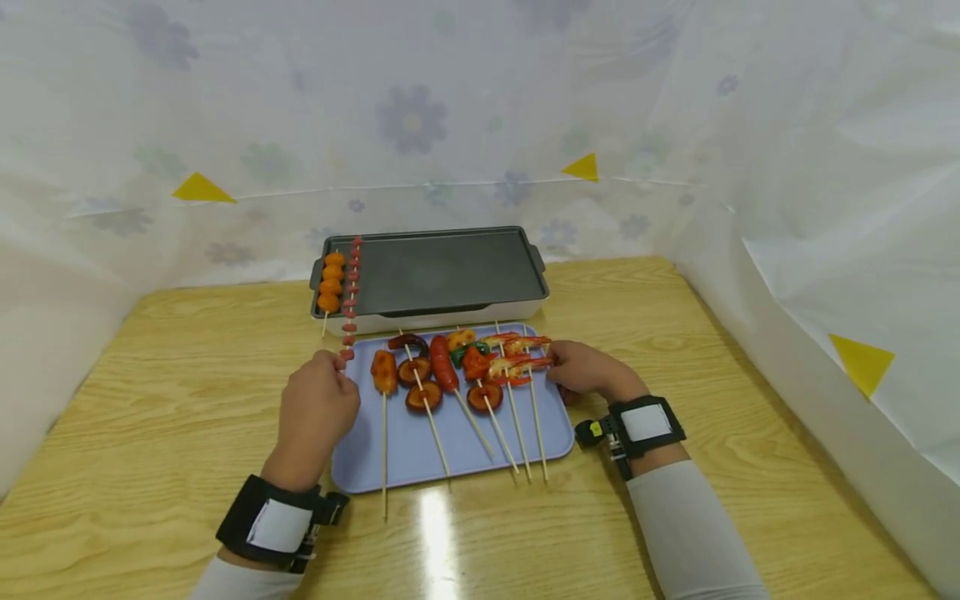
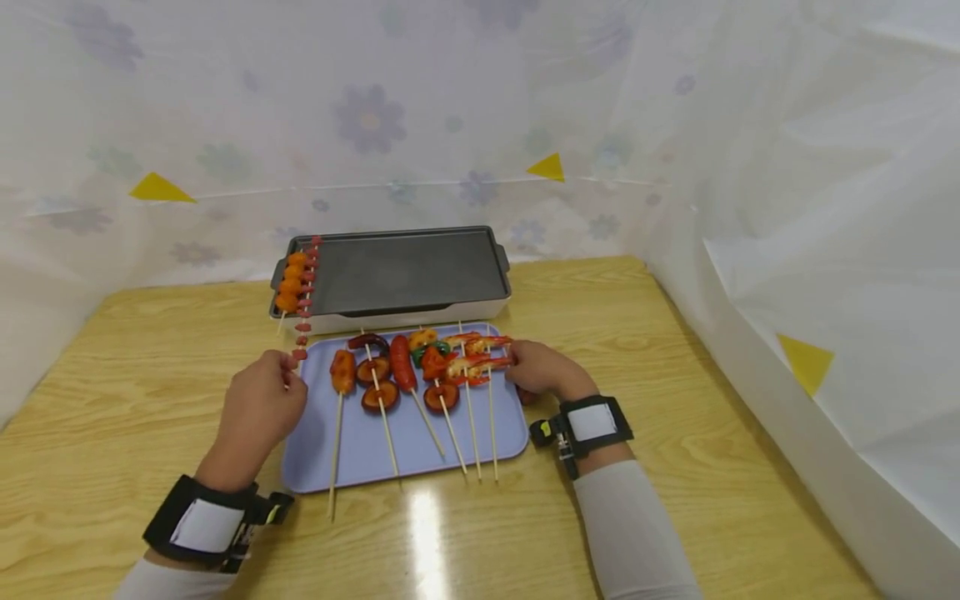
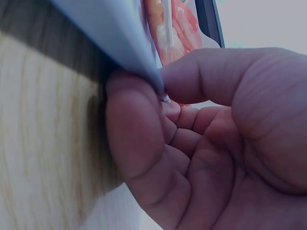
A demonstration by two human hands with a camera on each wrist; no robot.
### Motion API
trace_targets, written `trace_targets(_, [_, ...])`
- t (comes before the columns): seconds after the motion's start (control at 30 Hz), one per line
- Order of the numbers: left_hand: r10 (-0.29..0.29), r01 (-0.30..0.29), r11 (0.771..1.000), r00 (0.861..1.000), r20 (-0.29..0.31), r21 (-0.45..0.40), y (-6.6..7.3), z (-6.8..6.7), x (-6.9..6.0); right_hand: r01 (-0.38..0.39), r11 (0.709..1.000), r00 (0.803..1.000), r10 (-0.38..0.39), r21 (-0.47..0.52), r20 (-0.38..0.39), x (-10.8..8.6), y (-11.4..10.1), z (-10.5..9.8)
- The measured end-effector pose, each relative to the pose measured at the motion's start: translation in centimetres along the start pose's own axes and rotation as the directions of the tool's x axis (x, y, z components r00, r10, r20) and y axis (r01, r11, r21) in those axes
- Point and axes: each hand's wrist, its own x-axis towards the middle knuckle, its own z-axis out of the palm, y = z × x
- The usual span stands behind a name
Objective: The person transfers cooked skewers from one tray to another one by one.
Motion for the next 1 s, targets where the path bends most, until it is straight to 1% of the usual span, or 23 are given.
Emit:
trace_targets(0.17, [0.006, -0.007, 1.0, 0.996, 0.089, 0.019, 0.3, -0.3, -0.8, 0.0, 1.0, 1.0, 0.0, -0.002, -0.002, 0.1, 0.2, 0.0])
trace_targets(0.37, [-0.011, 0.005, 0.999, 0.981, 0.193, 0.031, 0.4, -0.4, -1.3, -0.003, 1.0, 1.0, 0.003, -0.002, -0.004, 0.3, 0.5, 0.1])
trace_targets(0.53, [-0.01, 0.005, 1.0, 0.97, 0.243, 0.02, 0.2, -0.4, -1.7, 0.005, 1.0, 1.0, -0.005, -0.026, -0.019, 0.4, 0.5, 0.1])
trace_targets(0.6, [-0.021, 0.017, 1.0, 0.966, 0.259, 0.016, 0.2, -0.3, -1.9, 0.0, 1.0, 1.0, 0.0, -0.028, -0.019, 0.3, 0.4, 0.0])
trace_targets(0.67, [-0.035, 0.031, 0.999, 0.961, 0.273, 0.018, 0.1, -0.3, -2.2, -0.001, 0.999, 1.0, 0.001, -0.032, -0.018, 0.3, 0.3, 0.0])
trace_targets(0.8, [-0.05, 0.048, 0.999, 0.961, 0.273, 0.016, 0.0, -0.2, -2.7, -0.004, 0.999, 1.0, 0.004, -0.033, -0.02, 0.3, 0.3, 0.0])
trace_targets(1.0, [-0.022, 0.021, 1.0, 0.971, 0.236, 0.007, 0.0, -0.5, -3.1, -0.006, 1.0, 1.0, 0.006, -0.025, -0.016, 0.4, 0.4, 0.0])
